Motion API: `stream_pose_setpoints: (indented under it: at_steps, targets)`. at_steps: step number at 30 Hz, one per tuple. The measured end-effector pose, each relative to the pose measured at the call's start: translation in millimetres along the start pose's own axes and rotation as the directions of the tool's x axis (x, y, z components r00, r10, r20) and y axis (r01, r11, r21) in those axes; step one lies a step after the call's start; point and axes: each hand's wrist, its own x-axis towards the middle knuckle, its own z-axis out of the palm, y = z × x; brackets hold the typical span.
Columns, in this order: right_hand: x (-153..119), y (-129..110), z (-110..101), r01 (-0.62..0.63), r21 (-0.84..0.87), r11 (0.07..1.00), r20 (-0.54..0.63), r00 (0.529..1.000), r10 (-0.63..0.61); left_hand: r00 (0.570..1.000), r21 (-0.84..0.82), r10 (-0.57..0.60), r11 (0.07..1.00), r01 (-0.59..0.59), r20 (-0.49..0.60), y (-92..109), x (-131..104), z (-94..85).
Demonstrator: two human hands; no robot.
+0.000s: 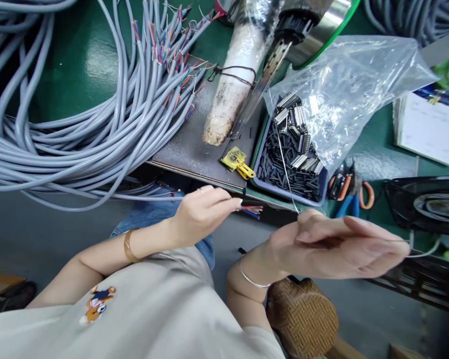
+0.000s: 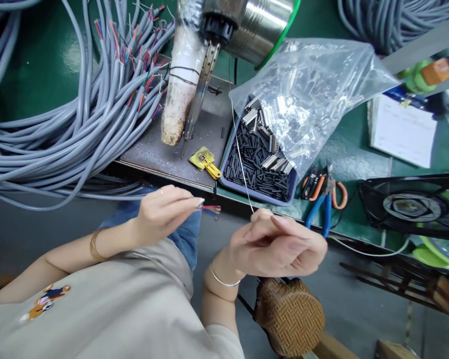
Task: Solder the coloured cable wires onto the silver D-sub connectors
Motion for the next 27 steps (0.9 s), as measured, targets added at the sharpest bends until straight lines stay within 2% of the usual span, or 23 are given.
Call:
stream_pose_setpoints:
  at_steps: [2,3,4,5,6,7,8,9,10,11,13,15,17,20,22,27]
  targets:
    - [4.3,3.5,-5.9,-0.024,-0.007,1.0,0.004,1.0,0.024,0.977,0.012,0.008,1.0,-0.011,0.214,0.2,-1.9,0.6]
    - [5.8,5.0,-8.3,-0.042,-0.012,0.999,0.012,0.999,0.042,0.933,-0.063,-0.03,0.996,0.057,0.359,-1.6,-2.4,-2.4]
    - [6.8,6.3,-9.9,-0.05,-0.016,0.999,0.021,0.999,0.05,0.857,-0.171,-0.074,0.968,0.185,0.51,-4.6,-2.4,-7.5]
    - [7.1,7.0,-10.6,-0.052,-0.023,0.998,0.033,0.998,0.053,0.772,-0.32,-0.07,0.884,0.342,0.632,-8.7,-2.0,-14.3]
    - [6.5,7.2,-10.4,-0.051,-0.032,0.998,0.045,0.998,0.053,0.674,-0.427,-0.053,0.736,0.524,0.737,-13.5,-1.2,-22.1]
    - [5.2,6.5,-9.2,-0.048,-0.036,0.998,0.053,0.997,0.05,0.596,-0.46,-0.068,0.569,0.682,0.8,-18.5,-0.3,-30.1]
    - [3.1,4.8,-7.2,-0.043,-0.033,0.999,0.061,0.997,0.045,0.577,-0.492,-0.152,0.379,0.784,0.802,-23.1,0.8,-37.5]
    - [0.3,2.1,-4.6,-0.043,-0.029,0.999,0.07,0.997,0.045,0.566,-0.528,-0.269,0.204,0.824,0.779,-26.9,1.9,-43.7]
    - [-2.8,-1.6,-1.8,-0.049,-0.027,0.998,0.083,0.995,0.051,0.552,-0.572,-0.397,0.079,0.817,0.734,-29.7,2.9,-48.4]
    - [-6.2,-6.1,1.1,-0.065,-0.034,0.997,0.105,0.992,0.068,0.536,-0.616,-0.5,0.005,0.788,0.681,-31.2,3.6,-51.4]
    - [-12.4,-15.7,5.8,-0.117,-0.081,0.99,0.211,0.969,0.132,0.509,-0.662,-0.591,-0.058,0.747,0.626,-31.3,4.3,-53.6]
    - [-17.2,-23.5,8.8,-0.169,-0.164,0.972,0.355,0.909,0.218,0.505,-0.67,-0.598,-0.074,0.739,0.623,-29.2,3.9,-53.2]
    - [-20.4,-27.3,10.6,-0.206,-0.243,0.948,0.474,0.827,0.301,0.513,-0.675,-0.596,-0.068,0.734,0.618,-27.3,3.1,-52.8]
    - [-23.2,-26.4,13.0,-0.254,-0.314,0.915,0.549,0.737,0.394,0.527,-0.689,-0.596,-0.061,0.722,0.605,-27.0,1.8,-53.0]
    - [-24.1,-24.2,14.5,-0.266,-0.329,0.906,0.565,0.713,0.415,0.527,-0.684,-0.588,-0.063,0.726,0.614,-28.0,1.5,-52.7]
    - [-23.6,-21.9,16.3,-0.229,-0.369,0.901,0.568,0.711,0.414,0.51,-0.656,-0.58,-0.056,0.752,0.635,-28.5,2.0,-50.6]
